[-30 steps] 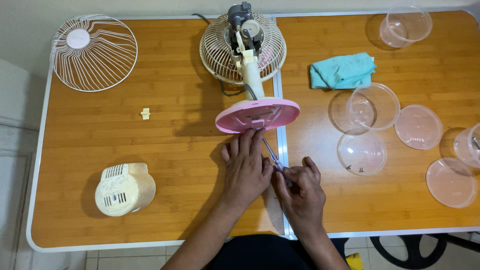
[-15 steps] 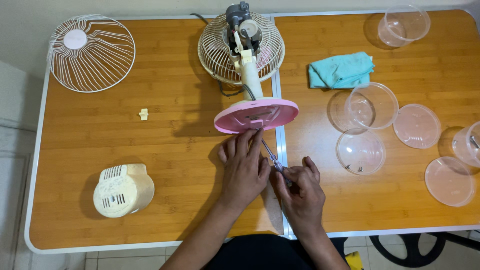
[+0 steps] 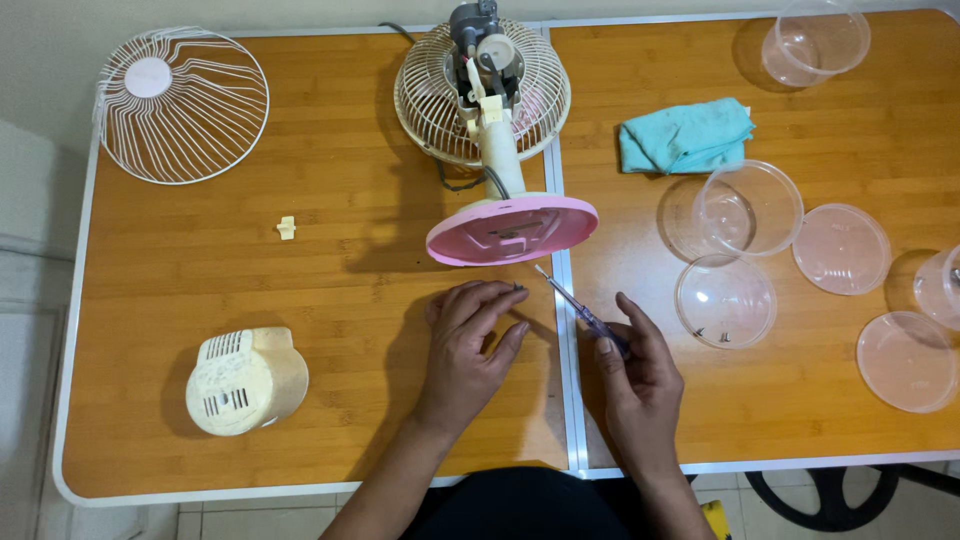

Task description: The person attaches a pink plastic base to the bottom of a disassembled electric fan using a screwdriver. They align the base, insert a screw, and tighten it to secure the base to the fan stand.

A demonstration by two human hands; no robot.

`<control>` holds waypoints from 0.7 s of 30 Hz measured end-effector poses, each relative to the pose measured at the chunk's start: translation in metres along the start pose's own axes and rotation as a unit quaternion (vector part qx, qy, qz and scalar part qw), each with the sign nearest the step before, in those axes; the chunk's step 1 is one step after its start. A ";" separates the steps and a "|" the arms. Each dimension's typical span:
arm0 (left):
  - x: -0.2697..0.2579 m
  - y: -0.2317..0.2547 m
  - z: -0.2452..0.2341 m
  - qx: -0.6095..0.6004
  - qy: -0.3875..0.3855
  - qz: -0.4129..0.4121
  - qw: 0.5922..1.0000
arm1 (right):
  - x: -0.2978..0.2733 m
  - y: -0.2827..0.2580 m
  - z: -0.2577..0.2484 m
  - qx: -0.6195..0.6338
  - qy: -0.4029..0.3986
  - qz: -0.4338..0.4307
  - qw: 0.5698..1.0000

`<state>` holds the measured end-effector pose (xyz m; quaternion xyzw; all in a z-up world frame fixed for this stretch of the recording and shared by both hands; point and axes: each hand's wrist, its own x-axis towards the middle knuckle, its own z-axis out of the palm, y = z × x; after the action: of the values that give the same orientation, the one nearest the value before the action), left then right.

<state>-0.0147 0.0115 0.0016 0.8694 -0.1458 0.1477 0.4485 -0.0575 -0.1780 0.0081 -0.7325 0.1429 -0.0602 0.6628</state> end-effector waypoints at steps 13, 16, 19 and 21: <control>-0.002 -0.006 -0.020 0.038 0.046 0.005 0.998 | 0.029 -0.024 -0.007 -0.329 -0.089 -0.198 0.919; -0.001 -0.011 -0.020 0.040 0.042 0.019 0.998 | 0.027 -0.018 -0.007 -0.346 -0.099 -0.250 0.899; 0.000 -0.008 -0.018 0.034 0.011 0.047 0.998 | 0.027 -0.016 -0.004 -0.377 -0.088 -0.301 0.871; -0.001 -0.003 -0.019 0.028 -0.021 0.061 0.998 | 0.028 -0.018 0.001 -0.391 -0.086 -0.313 0.861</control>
<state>-0.0167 0.0284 0.0094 0.8741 -0.2035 0.1604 0.4108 -0.0284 -0.1841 0.0228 -0.9399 -0.1396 -0.1410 0.2778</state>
